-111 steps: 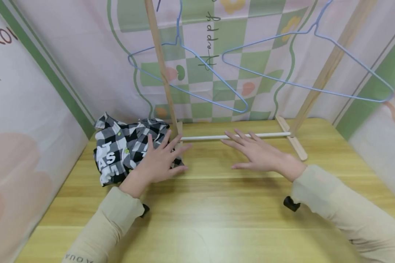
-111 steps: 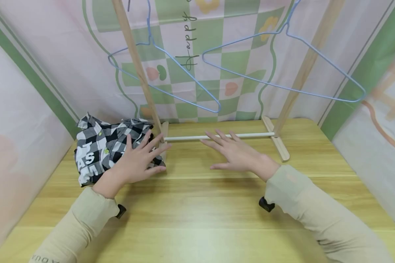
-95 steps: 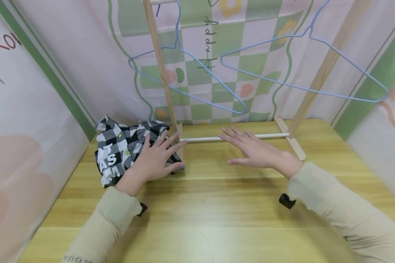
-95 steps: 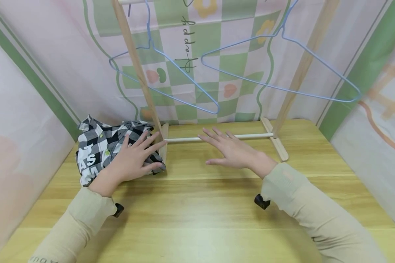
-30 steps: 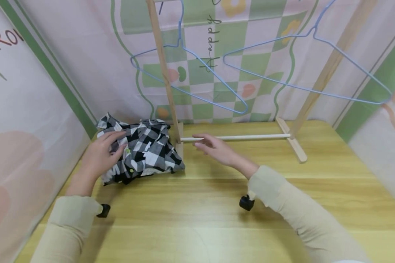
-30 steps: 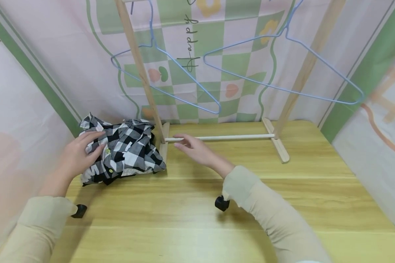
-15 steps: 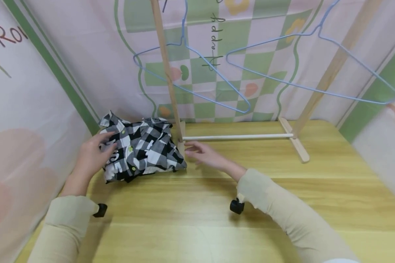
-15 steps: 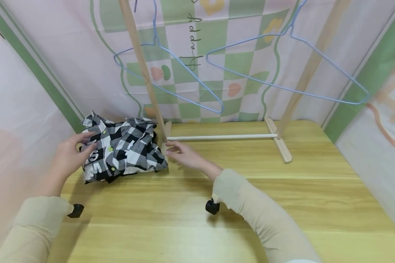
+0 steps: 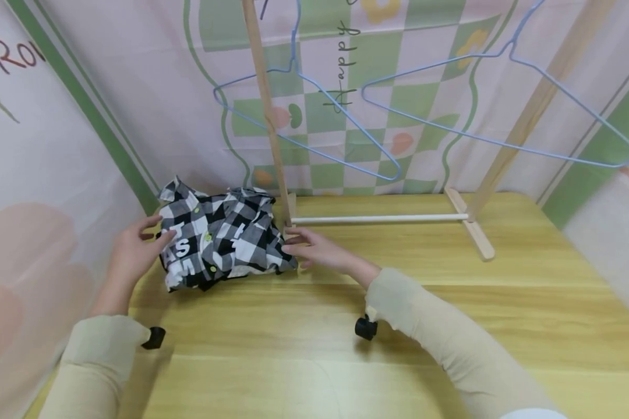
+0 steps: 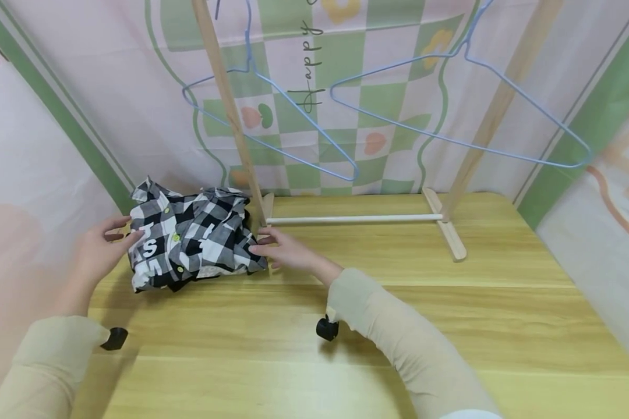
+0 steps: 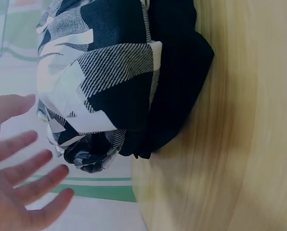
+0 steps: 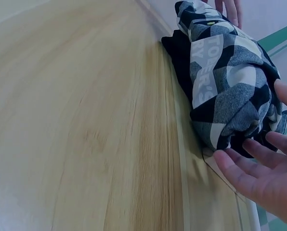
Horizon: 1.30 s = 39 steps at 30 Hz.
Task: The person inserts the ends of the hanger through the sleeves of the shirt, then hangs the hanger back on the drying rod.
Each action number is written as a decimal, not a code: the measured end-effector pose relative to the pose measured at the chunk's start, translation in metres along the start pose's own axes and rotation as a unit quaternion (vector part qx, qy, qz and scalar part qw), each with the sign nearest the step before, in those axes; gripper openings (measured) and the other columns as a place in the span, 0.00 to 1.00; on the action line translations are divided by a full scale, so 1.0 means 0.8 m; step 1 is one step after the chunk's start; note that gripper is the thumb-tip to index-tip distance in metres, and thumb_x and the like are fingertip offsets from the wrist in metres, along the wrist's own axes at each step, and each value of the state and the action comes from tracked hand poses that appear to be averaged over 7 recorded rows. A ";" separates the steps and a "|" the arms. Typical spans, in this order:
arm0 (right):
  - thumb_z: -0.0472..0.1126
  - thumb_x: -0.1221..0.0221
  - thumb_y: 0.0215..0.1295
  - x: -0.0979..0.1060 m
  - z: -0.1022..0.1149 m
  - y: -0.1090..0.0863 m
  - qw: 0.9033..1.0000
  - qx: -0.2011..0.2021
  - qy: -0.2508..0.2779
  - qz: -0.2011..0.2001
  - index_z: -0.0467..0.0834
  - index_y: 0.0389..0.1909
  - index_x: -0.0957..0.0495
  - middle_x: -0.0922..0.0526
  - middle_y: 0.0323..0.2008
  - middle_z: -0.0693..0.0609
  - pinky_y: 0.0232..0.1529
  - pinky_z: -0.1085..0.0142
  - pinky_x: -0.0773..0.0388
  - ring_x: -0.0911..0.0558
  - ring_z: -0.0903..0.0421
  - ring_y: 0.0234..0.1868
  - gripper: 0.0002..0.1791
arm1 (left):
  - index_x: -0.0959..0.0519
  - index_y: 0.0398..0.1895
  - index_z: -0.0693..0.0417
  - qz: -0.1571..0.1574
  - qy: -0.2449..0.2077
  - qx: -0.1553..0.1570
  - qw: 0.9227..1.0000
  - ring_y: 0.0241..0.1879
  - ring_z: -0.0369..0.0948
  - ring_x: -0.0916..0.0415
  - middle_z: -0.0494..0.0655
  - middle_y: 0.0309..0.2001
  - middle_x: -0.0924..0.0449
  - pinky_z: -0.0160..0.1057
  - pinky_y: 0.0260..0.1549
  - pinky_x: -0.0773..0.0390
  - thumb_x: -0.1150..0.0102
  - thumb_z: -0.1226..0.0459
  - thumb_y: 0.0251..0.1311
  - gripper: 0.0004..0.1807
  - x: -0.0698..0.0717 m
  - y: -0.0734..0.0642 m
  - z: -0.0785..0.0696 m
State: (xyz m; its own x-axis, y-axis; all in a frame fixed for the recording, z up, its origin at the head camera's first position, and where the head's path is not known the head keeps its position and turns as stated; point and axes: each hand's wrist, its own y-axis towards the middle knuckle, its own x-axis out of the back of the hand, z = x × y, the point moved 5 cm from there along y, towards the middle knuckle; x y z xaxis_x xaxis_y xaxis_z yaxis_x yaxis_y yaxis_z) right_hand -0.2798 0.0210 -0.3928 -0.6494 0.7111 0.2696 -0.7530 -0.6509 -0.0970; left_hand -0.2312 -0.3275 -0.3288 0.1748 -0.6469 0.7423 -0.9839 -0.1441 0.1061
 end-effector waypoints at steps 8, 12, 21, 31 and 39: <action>0.45 0.45 0.78 -0.007 0.006 0.008 0.999 -0.015 -0.028 -0.011 0.38 0.80 0.48 0.36 0.74 0.38 0.54 0.50 0.20 0.28 0.41 0.67 0.37 | 0.49 0.79 0.68 0.072 -0.048 0.055 0.995 0.69 0.72 0.42 0.77 0.73 0.46 0.66 0.58 0.29 0.46 0.43 0.73 0.48 -0.009 0.002 0.018; 0.47 0.46 0.79 -0.010 0.005 0.015 0.999 -0.025 -0.030 -0.015 0.38 0.81 0.48 0.36 0.74 0.37 0.52 0.55 0.20 0.28 0.42 0.67 0.38 | 0.59 0.82 0.63 0.119 -0.131 0.116 0.977 0.71 0.70 0.46 0.76 0.76 0.56 0.66 0.59 0.29 0.49 0.41 0.73 0.51 -0.017 0.000 0.030; 0.50 0.48 0.80 -0.011 0.004 0.026 0.999 -0.043 -0.020 -0.023 0.39 0.81 0.49 0.39 0.76 0.38 0.48 0.55 0.23 0.26 0.47 0.58 0.38 | 0.67 0.82 0.61 0.138 -0.167 0.157 0.963 0.69 0.67 0.42 0.76 0.76 0.56 0.63 0.63 0.31 0.52 0.38 0.72 0.55 -0.028 -0.001 0.041; 0.51 0.46 0.78 -0.014 0.005 0.030 0.998 -0.049 -0.014 -0.022 0.42 0.81 0.49 0.40 0.76 0.36 0.65 0.46 0.29 0.35 0.41 0.73 0.39 | 0.68 0.81 0.65 0.121 -0.178 0.160 0.963 0.70 0.67 0.44 0.74 0.78 0.62 0.61 0.64 0.32 0.51 0.37 0.71 0.57 -0.034 -0.001 0.039; 0.49 0.41 0.75 -0.017 0.007 0.031 0.999 -0.038 0.008 -0.015 0.43 0.82 0.49 0.45 0.78 0.37 0.69 0.46 0.34 0.42 0.41 0.77 0.42 | 0.71 0.82 0.59 0.138 -0.204 0.166 0.955 0.73 0.63 0.47 0.70 0.79 0.60 0.63 0.67 0.37 0.47 0.40 0.71 0.57 -0.039 -0.002 0.034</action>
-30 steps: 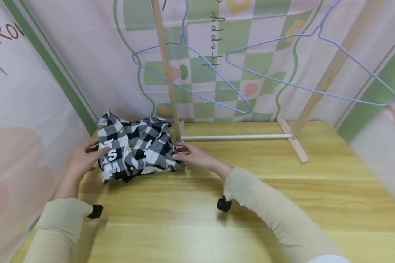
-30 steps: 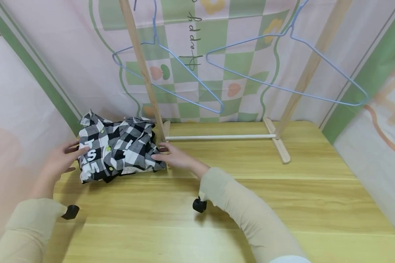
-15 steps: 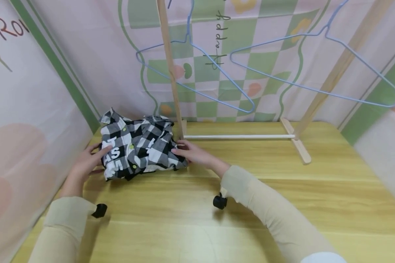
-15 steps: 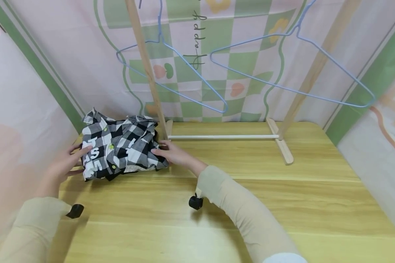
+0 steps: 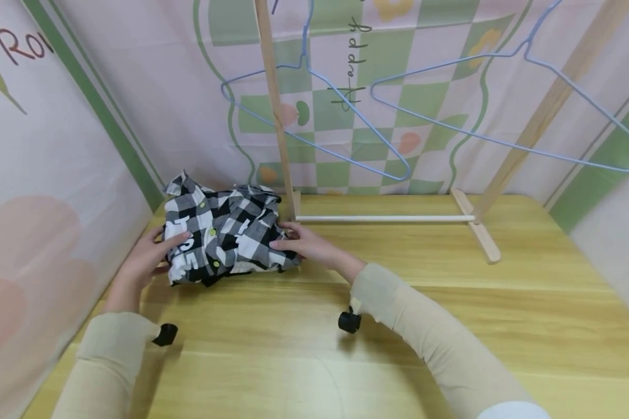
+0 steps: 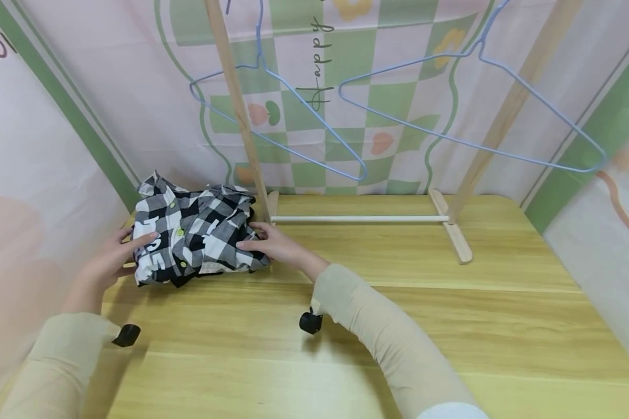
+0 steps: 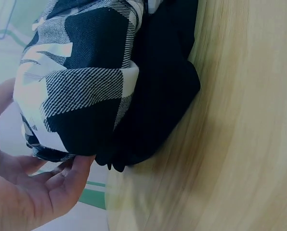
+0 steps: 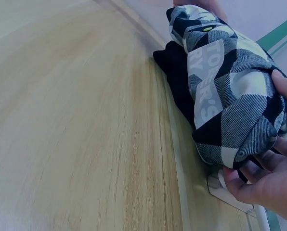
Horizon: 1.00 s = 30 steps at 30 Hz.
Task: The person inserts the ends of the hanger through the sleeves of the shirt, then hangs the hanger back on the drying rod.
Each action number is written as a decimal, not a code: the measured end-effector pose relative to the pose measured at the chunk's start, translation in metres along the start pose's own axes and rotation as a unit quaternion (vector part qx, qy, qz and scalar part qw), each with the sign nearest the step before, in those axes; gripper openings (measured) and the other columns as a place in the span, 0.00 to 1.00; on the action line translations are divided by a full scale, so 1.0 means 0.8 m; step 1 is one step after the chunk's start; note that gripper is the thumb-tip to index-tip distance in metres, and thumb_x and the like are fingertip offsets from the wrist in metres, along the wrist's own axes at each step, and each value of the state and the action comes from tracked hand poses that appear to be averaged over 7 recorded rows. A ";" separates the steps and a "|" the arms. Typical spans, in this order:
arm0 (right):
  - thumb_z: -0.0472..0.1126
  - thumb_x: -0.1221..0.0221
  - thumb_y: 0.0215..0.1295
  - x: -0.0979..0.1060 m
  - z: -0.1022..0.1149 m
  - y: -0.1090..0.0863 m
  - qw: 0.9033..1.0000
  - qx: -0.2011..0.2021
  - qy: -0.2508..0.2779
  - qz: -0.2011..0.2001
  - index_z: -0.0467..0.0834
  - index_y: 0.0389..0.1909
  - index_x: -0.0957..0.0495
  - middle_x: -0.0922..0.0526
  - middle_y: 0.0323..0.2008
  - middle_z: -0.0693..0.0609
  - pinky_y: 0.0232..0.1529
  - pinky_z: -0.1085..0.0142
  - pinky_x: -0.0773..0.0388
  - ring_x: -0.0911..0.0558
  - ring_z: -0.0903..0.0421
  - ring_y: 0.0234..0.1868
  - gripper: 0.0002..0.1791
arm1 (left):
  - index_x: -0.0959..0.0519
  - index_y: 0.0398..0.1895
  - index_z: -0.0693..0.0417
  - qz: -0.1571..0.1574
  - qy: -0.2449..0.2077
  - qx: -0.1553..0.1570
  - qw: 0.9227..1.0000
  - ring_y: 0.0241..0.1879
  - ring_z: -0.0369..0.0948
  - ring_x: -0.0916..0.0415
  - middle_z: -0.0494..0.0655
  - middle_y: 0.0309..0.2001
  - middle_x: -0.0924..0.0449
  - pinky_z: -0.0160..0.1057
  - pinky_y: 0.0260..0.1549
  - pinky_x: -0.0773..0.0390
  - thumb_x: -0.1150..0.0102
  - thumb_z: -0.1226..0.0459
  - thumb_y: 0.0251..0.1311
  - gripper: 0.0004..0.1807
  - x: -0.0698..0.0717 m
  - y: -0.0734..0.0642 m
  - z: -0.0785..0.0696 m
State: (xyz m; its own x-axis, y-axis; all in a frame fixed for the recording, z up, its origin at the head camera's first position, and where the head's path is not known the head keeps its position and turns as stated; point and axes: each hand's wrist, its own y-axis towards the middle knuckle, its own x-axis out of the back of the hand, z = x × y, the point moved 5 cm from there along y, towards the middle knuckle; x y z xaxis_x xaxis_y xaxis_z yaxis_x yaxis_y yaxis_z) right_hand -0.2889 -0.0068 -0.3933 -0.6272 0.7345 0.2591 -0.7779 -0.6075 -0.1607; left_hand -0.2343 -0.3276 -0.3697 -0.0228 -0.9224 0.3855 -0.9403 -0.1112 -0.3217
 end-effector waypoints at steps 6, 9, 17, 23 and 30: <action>0.42 0.38 0.72 -0.005 0.002 0.006 0.999 -0.008 0.044 -0.006 0.41 0.82 0.50 0.48 0.79 0.36 0.73 0.49 0.40 0.45 0.42 0.78 0.44 | 0.72 0.82 0.57 -0.001 -0.019 0.004 1.000 0.75 0.63 0.51 0.68 0.80 0.62 0.64 0.67 0.40 0.43 0.44 0.71 0.58 0.001 0.004 0.005; 0.38 0.38 0.71 -0.006 0.003 0.008 0.999 -0.004 0.054 -0.009 0.39 0.81 0.51 0.49 0.79 0.35 0.73 0.51 0.41 0.47 0.42 0.78 0.44 | 0.72 0.82 0.56 -0.006 -0.018 0.007 1.000 0.76 0.63 0.53 0.67 0.80 0.63 0.65 0.67 0.39 0.40 0.45 0.70 0.59 0.000 0.005 0.005; 0.36 0.35 0.68 -0.007 0.007 0.012 0.999 0.000 0.040 -0.025 0.37 0.81 0.50 0.46 0.78 0.35 0.73 0.51 0.41 0.45 0.41 0.78 0.46 | 0.69 0.81 0.65 -0.014 0.061 -0.007 0.998 0.74 0.67 0.49 0.74 0.78 0.65 0.62 0.63 0.31 0.38 0.44 0.68 0.61 0.005 0.003 -0.004; 0.36 0.34 0.68 -0.008 0.009 0.012 0.999 0.006 0.031 -0.032 0.36 0.80 0.49 0.45 0.77 0.34 0.73 0.50 0.41 0.44 0.40 0.77 0.46 | 0.67 0.79 0.71 -0.020 0.142 -0.032 0.989 0.70 0.71 0.44 0.80 0.76 0.61 0.61 0.59 0.27 0.40 0.43 0.69 0.60 0.009 -0.003 -0.016; 0.36 0.35 0.68 -0.009 0.012 0.009 0.999 -0.005 0.035 -0.037 0.37 0.81 0.49 0.45 0.77 0.33 0.73 0.49 0.40 0.44 0.39 0.77 0.46 | 0.76 0.81 0.59 -0.020 0.067 -0.029 0.997 0.67 0.68 0.38 0.76 0.78 0.70 0.58 0.54 0.22 0.40 0.47 0.71 0.60 0.000 -0.006 -0.017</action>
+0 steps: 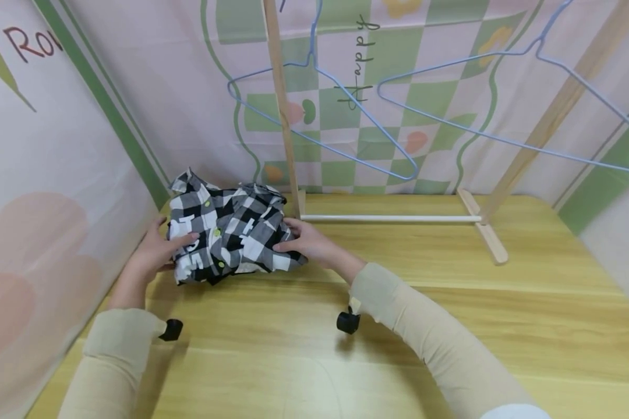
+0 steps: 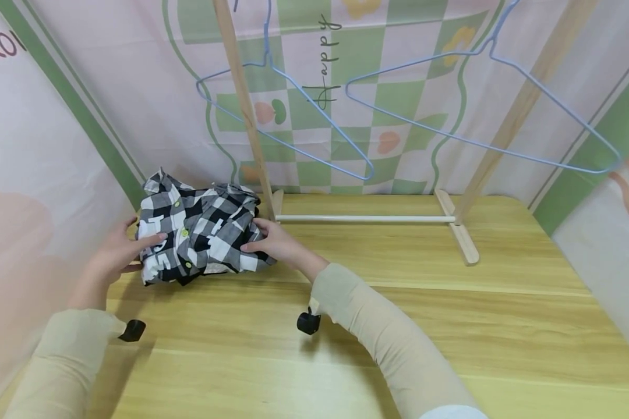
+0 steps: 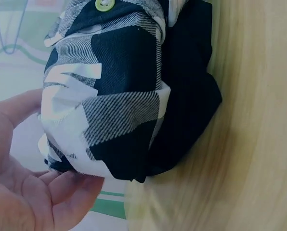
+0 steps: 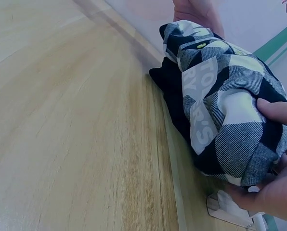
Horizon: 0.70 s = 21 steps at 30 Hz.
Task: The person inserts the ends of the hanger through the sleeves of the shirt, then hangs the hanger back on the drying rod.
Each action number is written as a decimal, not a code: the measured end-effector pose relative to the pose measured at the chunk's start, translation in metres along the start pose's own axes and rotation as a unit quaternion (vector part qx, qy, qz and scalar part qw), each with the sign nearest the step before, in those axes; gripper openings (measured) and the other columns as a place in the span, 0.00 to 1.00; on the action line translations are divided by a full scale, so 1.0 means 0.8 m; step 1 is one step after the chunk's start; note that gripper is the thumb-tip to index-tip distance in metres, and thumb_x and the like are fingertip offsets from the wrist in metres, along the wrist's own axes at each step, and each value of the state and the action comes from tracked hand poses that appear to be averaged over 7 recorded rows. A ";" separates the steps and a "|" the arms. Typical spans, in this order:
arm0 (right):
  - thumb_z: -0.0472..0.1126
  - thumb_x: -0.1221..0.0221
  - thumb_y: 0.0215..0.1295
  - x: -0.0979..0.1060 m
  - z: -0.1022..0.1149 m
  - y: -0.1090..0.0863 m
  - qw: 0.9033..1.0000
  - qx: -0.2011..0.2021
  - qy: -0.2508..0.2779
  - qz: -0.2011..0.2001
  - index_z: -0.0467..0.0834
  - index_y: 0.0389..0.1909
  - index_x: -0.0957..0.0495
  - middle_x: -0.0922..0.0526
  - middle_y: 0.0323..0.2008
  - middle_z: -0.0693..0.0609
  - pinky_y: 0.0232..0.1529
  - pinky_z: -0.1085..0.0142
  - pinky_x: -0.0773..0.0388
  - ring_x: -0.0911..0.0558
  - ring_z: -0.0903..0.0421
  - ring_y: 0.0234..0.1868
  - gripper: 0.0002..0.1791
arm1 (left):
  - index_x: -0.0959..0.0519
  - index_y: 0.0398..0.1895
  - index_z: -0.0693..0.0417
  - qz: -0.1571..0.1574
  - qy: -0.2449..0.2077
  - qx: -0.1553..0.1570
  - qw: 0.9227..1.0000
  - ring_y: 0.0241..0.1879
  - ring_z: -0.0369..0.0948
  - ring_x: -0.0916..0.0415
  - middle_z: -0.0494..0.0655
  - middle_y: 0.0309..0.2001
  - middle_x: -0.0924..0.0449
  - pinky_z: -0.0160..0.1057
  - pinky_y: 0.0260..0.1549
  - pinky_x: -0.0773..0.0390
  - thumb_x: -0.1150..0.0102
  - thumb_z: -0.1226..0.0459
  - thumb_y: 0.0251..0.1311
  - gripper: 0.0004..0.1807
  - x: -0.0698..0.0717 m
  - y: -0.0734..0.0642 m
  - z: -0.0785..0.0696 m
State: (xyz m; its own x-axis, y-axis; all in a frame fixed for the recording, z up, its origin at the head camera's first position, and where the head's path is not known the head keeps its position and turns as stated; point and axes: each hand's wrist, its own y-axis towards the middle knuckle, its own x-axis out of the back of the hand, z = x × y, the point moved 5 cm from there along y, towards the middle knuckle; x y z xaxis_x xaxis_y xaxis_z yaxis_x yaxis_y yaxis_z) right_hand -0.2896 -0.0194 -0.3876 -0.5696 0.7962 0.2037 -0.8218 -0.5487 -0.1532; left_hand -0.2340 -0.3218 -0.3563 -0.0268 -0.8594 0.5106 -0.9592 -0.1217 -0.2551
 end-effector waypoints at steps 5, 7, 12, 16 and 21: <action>0.39 0.35 0.69 -0.004 -0.002 0.001 1.000 -0.008 -0.011 0.008 0.38 0.81 0.51 0.49 0.79 0.35 0.74 0.50 0.44 0.47 0.40 0.78 0.47 | 0.77 0.81 0.57 0.034 -0.002 0.009 0.999 0.67 0.66 0.40 0.73 0.78 0.70 0.60 0.55 0.23 0.47 0.44 0.73 0.57 -0.010 0.004 0.005; 0.40 0.35 0.69 -0.006 -0.004 0.002 1.000 -0.017 -0.009 0.011 0.39 0.82 0.52 0.52 0.80 0.36 0.74 0.49 0.45 0.49 0.41 0.79 0.48 | 0.78 0.81 0.55 0.047 -0.015 0.019 0.999 0.71 0.67 0.47 0.72 0.79 0.71 0.66 0.59 0.29 0.48 0.43 0.73 0.57 -0.012 0.007 0.008; 0.39 0.37 0.69 -0.010 -0.012 0.007 0.998 -0.043 0.039 0.006 0.39 0.82 0.54 0.58 0.81 0.37 0.75 0.48 0.47 0.53 0.41 0.79 0.47 | 0.82 0.80 0.49 0.069 -0.049 0.044 0.995 0.77 0.67 0.63 0.66 0.80 0.78 0.74 0.63 0.41 0.47 0.42 0.72 0.59 -0.016 0.012 0.016; 0.35 0.39 0.70 -0.014 -0.012 0.008 0.993 -0.055 0.103 0.003 0.38 0.82 0.55 0.59 0.81 0.38 0.76 0.49 0.49 0.53 0.41 0.79 0.47 | 0.84 0.79 0.48 0.071 -0.058 0.057 0.994 0.78 0.65 0.69 0.63 0.79 0.84 0.75 0.64 0.46 0.46 0.42 0.71 0.60 -0.016 0.013 0.018; 0.32 0.41 0.70 -0.017 -0.014 0.010 0.988 -0.052 0.148 0.004 0.39 0.82 0.56 0.51 0.79 0.37 0.72 0.50 0.40 0.41 0.40 0.75 0.46 | 0.84 0.79 0.51 0.067 -0.070 0.052 0.994 0.78 0.64 0.68 0.64 0.80 0.82 0.73 0.65 0.43 0.46 0.44 0.72 0.60 -0.016 0.009 0.015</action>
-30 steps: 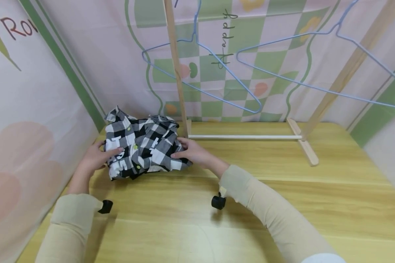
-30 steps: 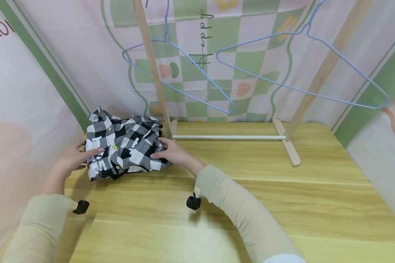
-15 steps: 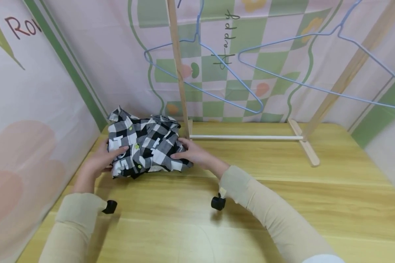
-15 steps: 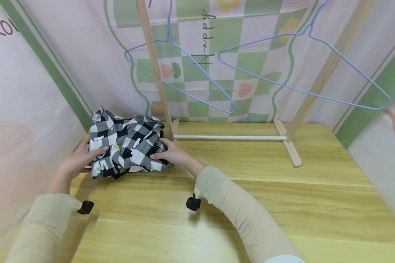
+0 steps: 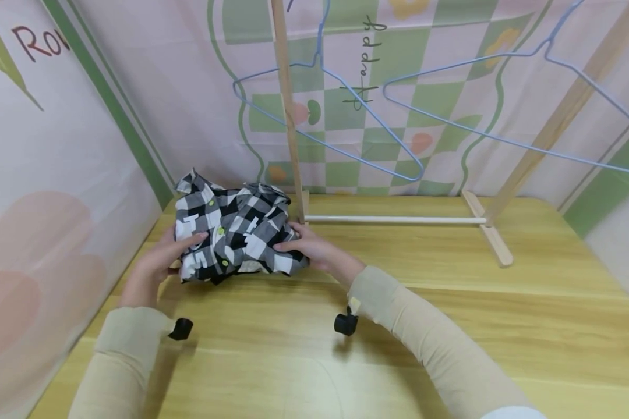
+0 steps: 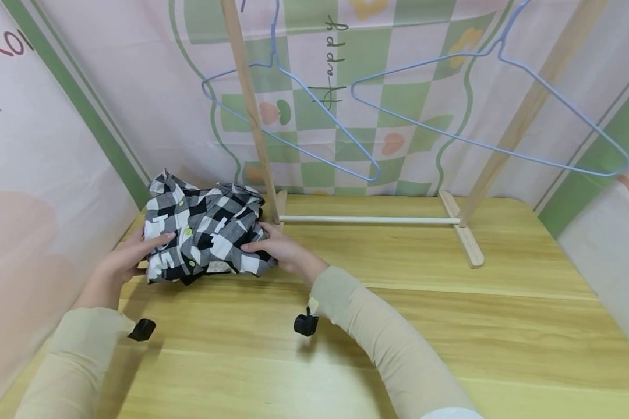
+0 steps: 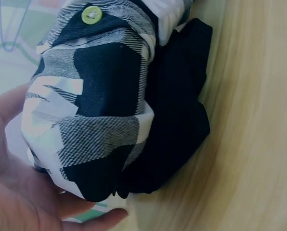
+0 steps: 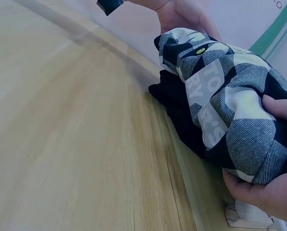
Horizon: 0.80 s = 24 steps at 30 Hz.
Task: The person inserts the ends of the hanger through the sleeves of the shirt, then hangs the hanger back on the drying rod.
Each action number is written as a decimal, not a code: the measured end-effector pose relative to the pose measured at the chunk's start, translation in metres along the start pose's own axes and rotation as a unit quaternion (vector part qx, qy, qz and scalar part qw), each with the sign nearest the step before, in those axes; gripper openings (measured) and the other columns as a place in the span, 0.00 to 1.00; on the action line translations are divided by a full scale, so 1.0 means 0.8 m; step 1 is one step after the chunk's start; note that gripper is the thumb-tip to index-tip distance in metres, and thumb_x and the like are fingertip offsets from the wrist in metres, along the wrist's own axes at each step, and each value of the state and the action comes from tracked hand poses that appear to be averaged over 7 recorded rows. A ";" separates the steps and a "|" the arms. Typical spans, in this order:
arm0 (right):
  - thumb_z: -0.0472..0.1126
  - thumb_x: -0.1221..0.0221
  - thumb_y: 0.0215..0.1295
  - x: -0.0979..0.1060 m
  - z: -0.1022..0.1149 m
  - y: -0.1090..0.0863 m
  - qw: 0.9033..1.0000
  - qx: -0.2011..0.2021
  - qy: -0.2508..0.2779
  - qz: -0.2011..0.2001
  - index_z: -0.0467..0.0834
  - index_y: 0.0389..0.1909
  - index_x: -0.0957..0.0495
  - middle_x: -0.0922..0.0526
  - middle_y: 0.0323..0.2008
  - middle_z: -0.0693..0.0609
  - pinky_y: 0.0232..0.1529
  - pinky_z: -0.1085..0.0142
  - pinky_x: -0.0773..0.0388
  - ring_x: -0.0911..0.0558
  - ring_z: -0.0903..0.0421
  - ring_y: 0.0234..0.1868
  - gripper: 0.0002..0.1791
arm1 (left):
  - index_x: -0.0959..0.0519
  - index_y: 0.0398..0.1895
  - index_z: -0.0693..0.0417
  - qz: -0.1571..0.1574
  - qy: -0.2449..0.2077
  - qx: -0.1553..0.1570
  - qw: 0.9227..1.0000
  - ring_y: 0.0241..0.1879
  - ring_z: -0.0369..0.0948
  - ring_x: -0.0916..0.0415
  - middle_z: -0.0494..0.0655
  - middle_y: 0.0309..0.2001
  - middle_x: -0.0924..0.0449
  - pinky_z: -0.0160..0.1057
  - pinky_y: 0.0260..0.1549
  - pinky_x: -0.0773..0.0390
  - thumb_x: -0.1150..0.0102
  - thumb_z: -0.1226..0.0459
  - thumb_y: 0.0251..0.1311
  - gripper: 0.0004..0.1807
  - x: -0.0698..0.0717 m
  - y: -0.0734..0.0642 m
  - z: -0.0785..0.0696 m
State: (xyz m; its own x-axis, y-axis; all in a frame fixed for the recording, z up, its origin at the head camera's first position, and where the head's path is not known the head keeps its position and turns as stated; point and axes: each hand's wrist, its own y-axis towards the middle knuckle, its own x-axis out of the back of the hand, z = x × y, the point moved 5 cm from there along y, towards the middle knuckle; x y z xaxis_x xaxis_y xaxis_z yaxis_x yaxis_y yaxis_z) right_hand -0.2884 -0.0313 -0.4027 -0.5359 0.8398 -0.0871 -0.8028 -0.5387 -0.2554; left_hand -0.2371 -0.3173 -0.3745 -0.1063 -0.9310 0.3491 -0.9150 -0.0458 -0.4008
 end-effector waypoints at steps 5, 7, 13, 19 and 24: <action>0.30 0.41 0.70 -0.002 -0.001 0.001 1.000 -0.002 0.014 0.002 0.39 0.82 0.58 0.45 0.77 0.36 0.67 0.53 0.32 0.31 0.40 0.69 0.47 | 0.76 0.81 0.55 0.016 -0.041 -0.048 0.998 0.67 0.61 0.44 0.69 0.79 0.64 0.53 0.50 0.24 0.46 0.59 0.72 0.53 -0.003 -0.004 -0.006; 0.30 0.41 0.70 -0.003 0.000 0.001 1.000 -0.008 0.022 0.003 0.40 0.83 0.59 0.44 0.77 0.36 0.66 0.53 0.30 0.30 0.39 0.67 0.48 | 0.72 0.82 0.56 0.024 -0.068 -0.068 0.995 0.61 0.54 0.38 0.68 0.76 0.56 0.44 0.45 0.22 0.47 0.64 0.71 0.50 -0.005 -0.005 -0.007; 0.29 0.41 0.70 -0.003 0.011 -0.004 0.999 -0.013 0.037 0.009 0.44 0.83 0.59 0.40 0.75 0.38 0.59 0.56 0.24 0.25 0.42 0.62 0.49 | 0.59 0.81 0.56 0.034 -0.143 -0.115 0.982 0.48 0.38 0.26 0.49 0.61 0.34 0.36 0.44 0.19 0.47 0.72 0.70 0.43 -0.005 -0.008 -0.012; 0.27 0.43 0.69 -0.004 0.031 -0.011 0.998 0.018 0.043 0.039 0.44 0.83 0.55 0.35 0.72 0.37 0.50 0.61 0.19 0.22 0.47 0.55 0.46 | 0.57 0.81 0.53 0.039 -0.181 -0.137 0.973 0.44 0.35 0.22 0.38 0.52 0.28 0.35 0.41 0.19 0.47 0.73 0.70 0.42 -0.002 -0.018 -0.021; 0.26 0.43 0.70 -0.001 0.043 -0.018 0.997 0.031 0.030 0.059 0.46 0.83 0.54 0.34 0.71 0.36 0.49 0.61 0.19 0.21 0.48 0.55 0.46 | 0.62 0.83 0.50 0.046 -0.184 -0.136 0.972 0.44 0.35 0.21 0.39 0.54 0.28 0.36 0.40 0.18 0.47 0.73 0.71 0.46 -0.003 -0.027 -0.030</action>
State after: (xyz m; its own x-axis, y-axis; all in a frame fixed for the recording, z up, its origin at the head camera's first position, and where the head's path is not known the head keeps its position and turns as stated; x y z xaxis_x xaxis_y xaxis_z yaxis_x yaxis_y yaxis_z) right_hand -0.2856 -0.0265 -0.3661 -0.6120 0.7720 -0.1717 -0.7510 -0.6353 -0.1798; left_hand -0.2261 -0.3057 -0.3465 -0.0911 -0.9955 -0.0250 -0.9826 0.0940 -0.1604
